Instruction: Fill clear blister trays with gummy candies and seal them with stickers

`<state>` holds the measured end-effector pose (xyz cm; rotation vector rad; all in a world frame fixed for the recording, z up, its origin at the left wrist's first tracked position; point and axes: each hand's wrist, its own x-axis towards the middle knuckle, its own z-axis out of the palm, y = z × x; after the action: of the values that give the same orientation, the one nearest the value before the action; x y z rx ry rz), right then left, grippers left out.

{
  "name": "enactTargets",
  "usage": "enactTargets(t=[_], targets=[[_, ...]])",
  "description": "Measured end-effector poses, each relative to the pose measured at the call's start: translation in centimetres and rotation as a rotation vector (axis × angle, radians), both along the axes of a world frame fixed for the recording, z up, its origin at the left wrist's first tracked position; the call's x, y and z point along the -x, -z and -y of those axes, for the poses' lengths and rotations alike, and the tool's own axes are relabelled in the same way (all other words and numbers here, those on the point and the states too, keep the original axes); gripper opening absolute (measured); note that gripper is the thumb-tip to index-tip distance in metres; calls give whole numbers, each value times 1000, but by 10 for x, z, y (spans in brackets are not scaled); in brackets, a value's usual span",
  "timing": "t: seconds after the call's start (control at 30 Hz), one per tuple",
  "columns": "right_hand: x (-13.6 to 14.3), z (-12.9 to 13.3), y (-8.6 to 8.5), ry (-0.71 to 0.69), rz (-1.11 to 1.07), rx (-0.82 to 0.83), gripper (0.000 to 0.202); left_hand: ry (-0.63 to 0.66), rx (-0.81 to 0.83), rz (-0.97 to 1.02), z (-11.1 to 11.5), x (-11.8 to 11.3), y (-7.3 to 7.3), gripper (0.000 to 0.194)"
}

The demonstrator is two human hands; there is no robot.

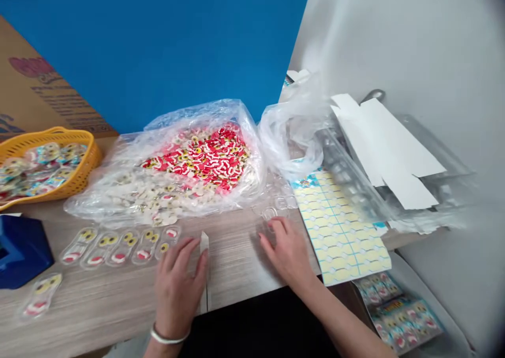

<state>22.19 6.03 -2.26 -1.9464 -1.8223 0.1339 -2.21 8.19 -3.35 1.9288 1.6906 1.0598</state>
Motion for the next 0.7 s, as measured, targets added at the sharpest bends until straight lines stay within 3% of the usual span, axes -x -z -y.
enactTargets(t=[0.13,0.23,0.33,0.43,0.53,0.6,0.7], targets=[[-33,8,24,56,89,35,14,126,384,506,-5,-72,-2,27],[-28,9,32,17,58,-14,12,142,665,812,-12,-113,5,36],[-11,15,30,-87,-62,-78,15,71,814,976,-15,-134,11,47],[6,17,21,-288,-163,-104,17,6,848,1065,-16,-135,11,41],[14,1,6,-475,-274,-81,17,-61,775,1119,-25,-119,7,33],[12,-25,-5,-497,-360,-44,17,-84,727,1143,-39,-101,1,35],[6,-84,-14,-379,-362,-12,19,-93,690,1171,-63,-78,-7,40]])
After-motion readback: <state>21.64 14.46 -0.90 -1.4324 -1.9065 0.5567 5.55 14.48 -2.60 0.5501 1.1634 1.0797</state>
